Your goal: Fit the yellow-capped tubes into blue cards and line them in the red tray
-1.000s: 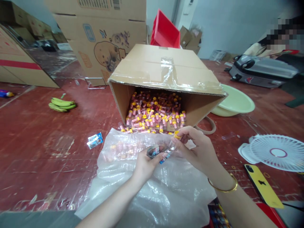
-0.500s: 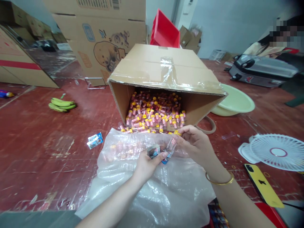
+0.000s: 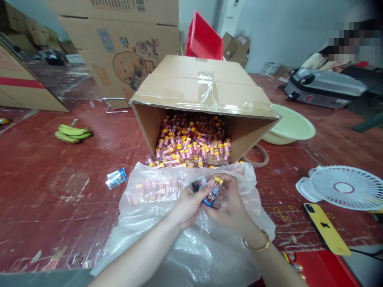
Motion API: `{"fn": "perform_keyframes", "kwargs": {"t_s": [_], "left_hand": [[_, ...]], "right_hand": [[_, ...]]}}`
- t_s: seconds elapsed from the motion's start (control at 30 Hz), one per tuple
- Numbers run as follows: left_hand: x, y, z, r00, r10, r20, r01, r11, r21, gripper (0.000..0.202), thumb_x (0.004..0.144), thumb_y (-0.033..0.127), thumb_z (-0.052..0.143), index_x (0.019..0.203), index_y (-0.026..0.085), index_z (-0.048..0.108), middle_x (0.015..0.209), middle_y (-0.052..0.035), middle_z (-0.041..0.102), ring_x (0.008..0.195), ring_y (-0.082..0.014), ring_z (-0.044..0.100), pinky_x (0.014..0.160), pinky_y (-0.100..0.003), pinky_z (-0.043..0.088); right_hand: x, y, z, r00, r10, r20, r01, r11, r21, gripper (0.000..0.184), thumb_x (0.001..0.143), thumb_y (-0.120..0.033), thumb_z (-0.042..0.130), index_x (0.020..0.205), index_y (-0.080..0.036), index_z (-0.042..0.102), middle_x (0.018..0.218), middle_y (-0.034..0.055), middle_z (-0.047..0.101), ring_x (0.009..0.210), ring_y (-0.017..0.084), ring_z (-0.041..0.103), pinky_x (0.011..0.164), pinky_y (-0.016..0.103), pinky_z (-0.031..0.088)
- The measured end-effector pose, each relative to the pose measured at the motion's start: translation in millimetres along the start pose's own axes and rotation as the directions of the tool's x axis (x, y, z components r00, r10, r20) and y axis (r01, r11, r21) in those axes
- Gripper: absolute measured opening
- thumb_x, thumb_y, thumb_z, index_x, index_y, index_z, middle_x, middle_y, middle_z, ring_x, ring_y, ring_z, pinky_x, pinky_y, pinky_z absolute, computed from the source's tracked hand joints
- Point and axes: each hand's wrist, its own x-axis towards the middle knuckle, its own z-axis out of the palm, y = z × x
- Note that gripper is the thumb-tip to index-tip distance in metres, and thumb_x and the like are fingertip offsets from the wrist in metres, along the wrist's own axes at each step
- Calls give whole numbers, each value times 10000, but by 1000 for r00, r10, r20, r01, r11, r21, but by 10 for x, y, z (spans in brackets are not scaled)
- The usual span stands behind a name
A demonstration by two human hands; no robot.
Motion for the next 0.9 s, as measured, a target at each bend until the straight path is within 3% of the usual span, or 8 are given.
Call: {"fn": "perform_keyframes", "kwargs": {"t_s": [0.17,0.33,0.5,0.63,0.73,0.83,0.9], "left_hand": [[-39,-23,-13,999,-19,44,17,999,40,386,669,349,824,944,104,709,730,-76,725,629,-157,672,669,-263,544],[-42,-38,1,1000,-26,15,26,1000,15,385,663,376,822,897,91,715,702,-84,715,610,-166,667,608,-259,545],[-45,-32,18,999,-30,26,30,1000,5,405,634,364,842,905,92,710,694,-78,712,606,-168,669,608,-259,543],[-43,-33,25,1000,-19,15,19,1000,12,438,626,369,847,932,90,707,731,-88,723,642,-184,683,622,-265,545],[-19,-28,23,1000,4,-9,-3,998,60,492,620,413,842,964,89,702,826,-116,738,737,-223,700,667,-291,557],[-25,0,7,1000,-3,-29,6,995,103,523,670,486,784,1016,104,693,971,-139,733,893,-263,691,702,-306,568],[-57,35,-19,997,-51,-57,57,991,120,477,722,460,743,1057,125,684,1043,-135,722,967,-275,674,708,-315,577]], "right_hand": [[-2,33,16,998,-68,-16,67,997,-46,637,617,-76,671,1123,-274,339,1054,46,482,951,199,573,767,327,537],[-17,17,43,995,-102,2,102,994,-25,635,604,-53,645,1101,-289,328,995,12,480,876,170,591,710,286,535],[-26,7,35,998,-61,-4,61,998,-5,626,618,-64,651,1099,-281,314,990,18,485,853,163,594,664,267,537],[-41,38,59,999,-41,9,41,999,31,621,629,-85,666,1102,-279,313,1031,31,482,871,163,594,639,252,535],[-36,28,78,997,-73,7,73,997,30,605,641,-110,675,1112,-267,328,1060,44,471,916,176,586,712,290,540],[-27,16,-138,981,-135,-140,121,987,-104,597,638,-169,706,1108,-253,347,1109,62,450,1029,209,541,863,367,502],[-94,92,-543,924,-179,-337,101,966,-237,609,626,-213,731,1096,-252,346,1140,68,437,1052,216,518,904,394,472]]}}
